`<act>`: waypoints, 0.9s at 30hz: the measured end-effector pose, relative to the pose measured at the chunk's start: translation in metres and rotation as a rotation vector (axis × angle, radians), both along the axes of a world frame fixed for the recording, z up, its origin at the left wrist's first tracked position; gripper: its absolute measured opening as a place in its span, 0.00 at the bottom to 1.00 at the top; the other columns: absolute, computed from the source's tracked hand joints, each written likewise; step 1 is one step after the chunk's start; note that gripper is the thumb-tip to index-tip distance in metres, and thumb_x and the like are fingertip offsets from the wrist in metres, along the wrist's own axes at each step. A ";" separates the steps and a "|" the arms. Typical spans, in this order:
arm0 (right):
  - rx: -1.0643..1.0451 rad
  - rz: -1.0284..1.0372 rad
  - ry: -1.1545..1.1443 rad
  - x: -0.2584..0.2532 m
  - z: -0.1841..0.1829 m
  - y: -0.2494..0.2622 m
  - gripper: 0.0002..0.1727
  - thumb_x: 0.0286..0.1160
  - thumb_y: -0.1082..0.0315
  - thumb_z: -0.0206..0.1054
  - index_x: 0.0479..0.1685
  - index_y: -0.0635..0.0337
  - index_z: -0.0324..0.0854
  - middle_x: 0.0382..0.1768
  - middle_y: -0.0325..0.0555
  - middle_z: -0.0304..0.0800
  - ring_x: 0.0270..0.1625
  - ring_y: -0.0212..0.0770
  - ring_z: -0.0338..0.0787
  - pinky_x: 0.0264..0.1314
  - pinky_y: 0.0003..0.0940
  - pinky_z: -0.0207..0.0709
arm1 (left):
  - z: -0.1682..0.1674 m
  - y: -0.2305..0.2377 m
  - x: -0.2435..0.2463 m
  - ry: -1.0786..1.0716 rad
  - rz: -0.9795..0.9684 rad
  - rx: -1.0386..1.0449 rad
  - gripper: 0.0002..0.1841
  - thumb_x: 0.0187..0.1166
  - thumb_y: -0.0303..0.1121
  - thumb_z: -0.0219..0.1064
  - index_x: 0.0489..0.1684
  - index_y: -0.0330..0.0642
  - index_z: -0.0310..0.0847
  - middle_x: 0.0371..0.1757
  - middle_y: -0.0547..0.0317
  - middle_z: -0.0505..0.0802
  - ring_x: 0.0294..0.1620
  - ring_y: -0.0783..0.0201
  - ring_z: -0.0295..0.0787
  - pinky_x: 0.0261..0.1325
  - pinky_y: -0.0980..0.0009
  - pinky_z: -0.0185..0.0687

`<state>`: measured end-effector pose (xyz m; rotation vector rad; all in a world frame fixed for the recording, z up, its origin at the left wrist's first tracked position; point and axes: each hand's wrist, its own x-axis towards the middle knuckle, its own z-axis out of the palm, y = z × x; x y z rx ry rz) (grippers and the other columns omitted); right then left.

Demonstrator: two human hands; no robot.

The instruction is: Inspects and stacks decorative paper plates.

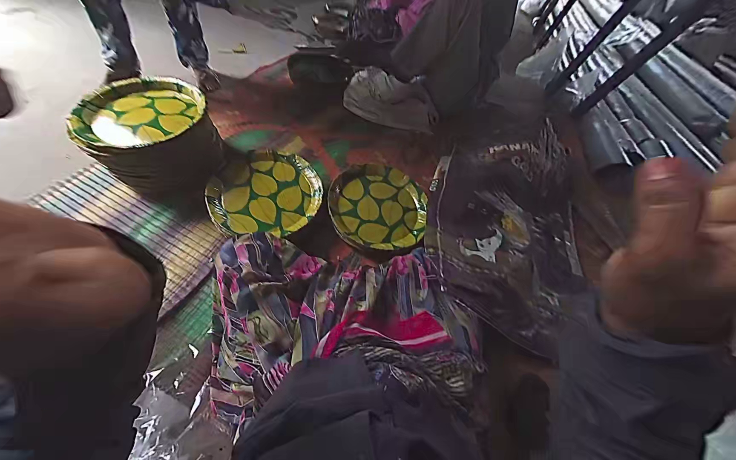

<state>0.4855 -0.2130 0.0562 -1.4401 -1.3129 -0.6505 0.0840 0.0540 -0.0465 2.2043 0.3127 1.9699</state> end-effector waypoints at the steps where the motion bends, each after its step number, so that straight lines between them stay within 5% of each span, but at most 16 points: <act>1: -0.133 0.002 0.036 0.012 -0.017 0.008 0.47 0.80 0.63 0.63 0.91 0.79 0.40 0.90 0.64 0.56 0.91 0.50 0.64 0.90 0.42 0.67 | -0.004 0.012 0.030 0.094 -0.026 0.063 0.18 0.88 0.36 0.60 0.67 0.32 0.76 0.57 0.51 0.89 0.60 0.64 0.86 0.64 0.66 0.80; 3: -0.318 0.000 0.184 0.030 -0.063 0.025 0.50 0.81 0.61 0.64 0.95 0.69 0.34 0.92 0.61 0.55 0.90 0.48 0.65 0.87 0.43 0.70 | 0.017 0.006 0.095 0.304 0.119 -0.025 0.36 0.88 0.54 0.57 0.84 0.33 0.62 0.68 0.38 0.86 0.60 0.55 0.87 0.64 0.58 0.82; 5: -0.528 -0.002 0.330 0.044 -0.107 0.044 0.48 0.82 0.59 0.65 0.95 0.67 0.38 0.88 0.64 0.61 0.86 0.53 0.70 0.81 0.49 0.73 | 0.023 0.005 0.128 0.404 0.132 -0.184 0.38 0.85 0.51 0.64 0.86 0.33 0.58 0.76 0.32 0.80 0.56 0.53 0.91 0.56 0.59 0.89; 8: -0.867 0.014 0.525 0.053 -0.154 0.075 0.46 0.84 0.61 0.67 0.95 0.65 0.42 0.83 0.69 0.68 0.81 0.65 0.76 0.78 0.63 0.73 | 0.007 0.016 0.131 0.486 0.119 -0.403 0.37 0.83 0.45 0.67 0.89 0.38 0.56 0.82 0.37 0.75 0.55 0.58 0.92 0.52 0.66 0.90; 11: -1.102 0.059 0.579 0.053 -0.184 0.111 0.44 0.86 0.62 0.67 0.94 0.66 0.43 0.79 0.71 0.74 0.76 0.67 0.81 0.76 0.61 0.75 | -0.001 0.026 0.120 0.547 0.185 -0.586 0.37 0.84 0.44 0.67 0.90 0.43 0.55 0.85 0.39 0.72 0.57 0.56 0.92 0.53 0.62 0.91; 14: -1.316 0.069 0.459 0.049 -0.201 0.151 0.46 0.84 0.60 0.68 0.94 0.67 0.45 0.78 0.73 0.74 0.78 0.69 0.79 0.81 0.61 0.71 | -0.031 0.062 0.114 0.545 0.273 -0.776 0.38 0.84 0.45 0.66 0.90 0.38 0.54 0.84 0.33 0.73 0.70 0.42 0.86 0.66 0.49 0.85; 17: -1.473 -0.096 0.259 0.035 -0.228 0.183 0.55 0.74 0.54 0.77 0.95 0.65 0.45 0.85 0.76 0.62 0.86 0.76 0.65 0.83 0.70 0.63 | -0.084 0.115 0.115 0.449 0.433 -1.102 0.46 0.81 0.46 0.70 0.92 0.30 0.46 0.85 0.22 0.67 0.88 0.31 0.63 0.87 0.41 0.60; 19: -1.410 -0.181 0.278 0.031 -0.261 0.195 0.62 0.67 0.50 0.82 0.96 0.63 0.41 0.92 0.75 0.43 0.92 0.78 0.46 0.85 0.78 0.49 | -0.126 0.146 0.115 0.355 0.631 -1.345 0.53 0.78 0.50 0.73 0.94 0.28 0.41 0.90 0.21 0.60 0.92 0.31 0.55 0.92 0.42 0.52; 21: -1.227 -0.258 0.406 0.029 -0.284 0.198 0.62 0.71 0.45 0.78 0.95 0.67 0.39 0.94 0.74 0.38 0.95 0.74 0.42 0.91 0.73 0.45 | -0.161 0.161 0.107 0.282 0.639 -1.530 0.49 0.84 0.51 0.67 0.91 0.21 0.43 0.89 0.21 0.61 0.93 0.33 0.55 0.93 0.44 0.50; 23: -1.006 -0.337 0.671 0.027 -0.271 0.200 0.53 0.83 0.51 0.68 0.93 0.76 0.37 0.88 0.76 0.57 0.90 0.66 0.62 0.91 0.55 0.56 | -0.169 0.165 0.103 0.245 0.479 -1.645 0.40 0.93 0.54 0.54 0.85 0.20 0.60 0.86 0.21 0.67 0.90 0.33 0.61 0.90 0.40 0.55; 24: -0.919 -0.332 0.855 0.028 -0.262 0.199 0.47 0.90 0.56 0.61 0.92 0.77 0.35 0.87 0.76 0.59 0.90 0.62 0.65 0.92 0.47 0.56 | -0.164 0.162 0.104 0.239 0.382 -1.703 0.39 0.94 0.54 0.51 0.86 0.21 0.57 0.88 0.23 0.65 0.91 0.34 0.59 0.89 0.40 0.55; 27: -0.799 -0.341 1.139 0.030 -0.251 0.192 0.32 0.97 0.61 0.47 0.88 0.79 0.52 0.79 0.75 0.73 0.84 0.59 0.74 0.88 0.45 0.62 | -0.174 0.177 0.101 0.253 0.334 -1.809 0.40 0.91 0.54 0.56 0.89 0.25 0.54 0.87 0.23 0.65 0.87 0.31 0.64 0.85 0.38 0.61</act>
